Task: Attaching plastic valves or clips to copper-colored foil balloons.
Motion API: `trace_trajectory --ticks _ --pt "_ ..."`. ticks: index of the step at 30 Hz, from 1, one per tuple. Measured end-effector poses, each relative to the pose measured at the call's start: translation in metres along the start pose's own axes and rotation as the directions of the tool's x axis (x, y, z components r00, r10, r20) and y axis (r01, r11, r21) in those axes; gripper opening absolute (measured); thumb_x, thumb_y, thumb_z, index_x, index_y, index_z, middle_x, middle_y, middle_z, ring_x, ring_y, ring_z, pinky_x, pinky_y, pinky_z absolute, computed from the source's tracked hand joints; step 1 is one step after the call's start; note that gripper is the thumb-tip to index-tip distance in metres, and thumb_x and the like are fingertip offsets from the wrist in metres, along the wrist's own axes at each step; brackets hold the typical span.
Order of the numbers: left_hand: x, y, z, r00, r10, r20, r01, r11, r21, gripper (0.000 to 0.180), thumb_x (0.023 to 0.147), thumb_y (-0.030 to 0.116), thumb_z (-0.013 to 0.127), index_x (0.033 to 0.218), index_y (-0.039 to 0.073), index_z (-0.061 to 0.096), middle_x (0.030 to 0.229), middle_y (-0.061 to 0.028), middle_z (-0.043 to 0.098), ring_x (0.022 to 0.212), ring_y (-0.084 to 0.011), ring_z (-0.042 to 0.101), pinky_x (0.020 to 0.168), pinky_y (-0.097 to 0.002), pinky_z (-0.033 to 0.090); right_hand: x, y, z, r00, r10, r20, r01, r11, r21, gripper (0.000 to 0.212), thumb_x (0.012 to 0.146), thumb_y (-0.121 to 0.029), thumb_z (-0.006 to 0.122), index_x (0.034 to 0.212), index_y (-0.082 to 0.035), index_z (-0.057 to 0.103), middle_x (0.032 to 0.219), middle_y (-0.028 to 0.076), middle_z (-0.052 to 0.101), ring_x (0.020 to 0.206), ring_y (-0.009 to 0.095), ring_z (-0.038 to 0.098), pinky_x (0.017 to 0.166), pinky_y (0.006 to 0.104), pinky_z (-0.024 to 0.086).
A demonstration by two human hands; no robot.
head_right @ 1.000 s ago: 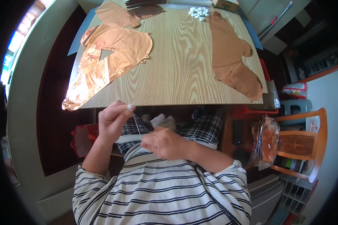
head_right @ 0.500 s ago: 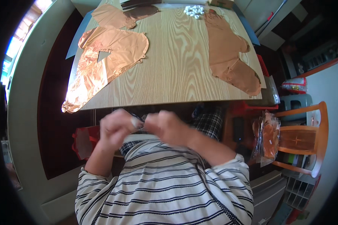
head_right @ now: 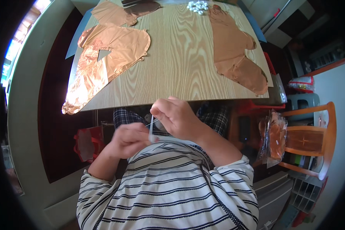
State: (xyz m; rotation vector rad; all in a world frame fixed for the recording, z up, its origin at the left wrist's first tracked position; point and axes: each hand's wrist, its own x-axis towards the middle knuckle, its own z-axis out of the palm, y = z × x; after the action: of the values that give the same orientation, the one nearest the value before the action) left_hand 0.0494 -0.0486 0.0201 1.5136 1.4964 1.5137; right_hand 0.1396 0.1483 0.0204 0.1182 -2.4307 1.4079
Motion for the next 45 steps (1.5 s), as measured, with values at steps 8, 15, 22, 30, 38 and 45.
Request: trace_trajectory --ticks 8,15,22,30,38,45 --pt "-0.004 -0.011 0.007 1.000 -0.006 -0.022 0.008 0.993 0.117 0.028 0.075 -0.009 0.065 0.101 0.001 0.069 0.085 -0.0105 0.062 0.075 -0.0242 0.063 0.067 -0.0314 0.051 0.000 -0.006 -0.002 0.997 -0.070 -0.030 0.069 0.997 -0.038 0.006 0.081 -0.012 0.062 0.085 -0.008 0.058 0.075 0.009 0.060 0.064 0.028 0.057 0.061 0.0369 0.046" --pt "0.002 -0.032 0.002 0.989 0.076 -0.128 -0.018 0.914 0.405 0.027 0.075 -0.009 0.065 0.099 0.003 0.070 0.080 -0.0111 0.062 0.069 -0.0209 0.063 0.060 -0.0294 0.051 -0.013 -0.006 0.009 0.954 -0.221 0.203 0.224 0.974 0.004 0.009 0.089 -0.015 0.059 0.083 -0.008 0.060 0.073 0.008 0.057 0.068 0.027 0.057 0.066 0.0363 0.046" --pt "0.001 -0.022 -0.012 0.970 -0.100 -0.223 0.174 0.924 0.341 0.025 0.077 -0.009 0.064 0.099 0.002 0.070 0.083 -0.0090 0.062 0.070 -0.0213 0.062 0.064 -0.0290 0.050 -0.024 -0.004 0.023 0.955 -0.128 0.269 0.104 0.989 0.103 0.010 0.090 -0.016 0.058 0.084 -0.009 0.061 0.073 0.009 0.059 0.067 0.031 0.058 0.068 0.0390 0.045" --pt "-0.001 -0.026 -0.015 0.951 -0.029 -0.306 0.111 0.961 0.252 0.024 0.079 -0.009 0.064 0.100 0.002 0.070 0.082 -0.0094 0.063 0.072 -0.0180 0.061 0.063 -0.0288 0.049 -0.027 -0.005 0.028 0.949 -0.205 0.240 0.222 0.974 -0.046 0.004 0.084 -0.017 0.059 0.086 -0.013 0.062 0.081 0.003 0.062 0.068 0.026 0.058 0.062 0.0364 0.044" --pt "0.006 -0.018 -0.015 0.940 -0.011 -0.341 0.098 0.966 0.239 0.024 0.077 -0.005 0.067 0.099 0.001 0.069 0.077 -0.0087 0.062 0.069 -0.0220 0.062 0.061 -0.0304 0.050 -0.034 0.000 0.030 0.935 -0.130 0.330 0.141 0.990 -0.010 0.013 0.090 -0.020 0.057 0.083 -0.010 0.061 0.070 0.009 0.060 0.065 0.032 0.060 0.066 0.0392 0.047" --pt "-0.004 -0.016 0.001 0.980 -0.003 -0.200 0.025 0.994 0.107 0.022 0.077 -0.008 0.066 0.095 0.002 0.072 0.078 -0.0091 0.063 0.066 -0.0189 0.060 0.059 -0.0291 0.048 -0.008 0.010 0.014 0.997 -0.014 0.082 0.021 0.996 -0.084 0.006 0.086 -0.012 0.061 0.083 -0.008 0.060 0.072 0.009 0.060 0.064 0.031 0.058 0.061 0.0404 0.046"
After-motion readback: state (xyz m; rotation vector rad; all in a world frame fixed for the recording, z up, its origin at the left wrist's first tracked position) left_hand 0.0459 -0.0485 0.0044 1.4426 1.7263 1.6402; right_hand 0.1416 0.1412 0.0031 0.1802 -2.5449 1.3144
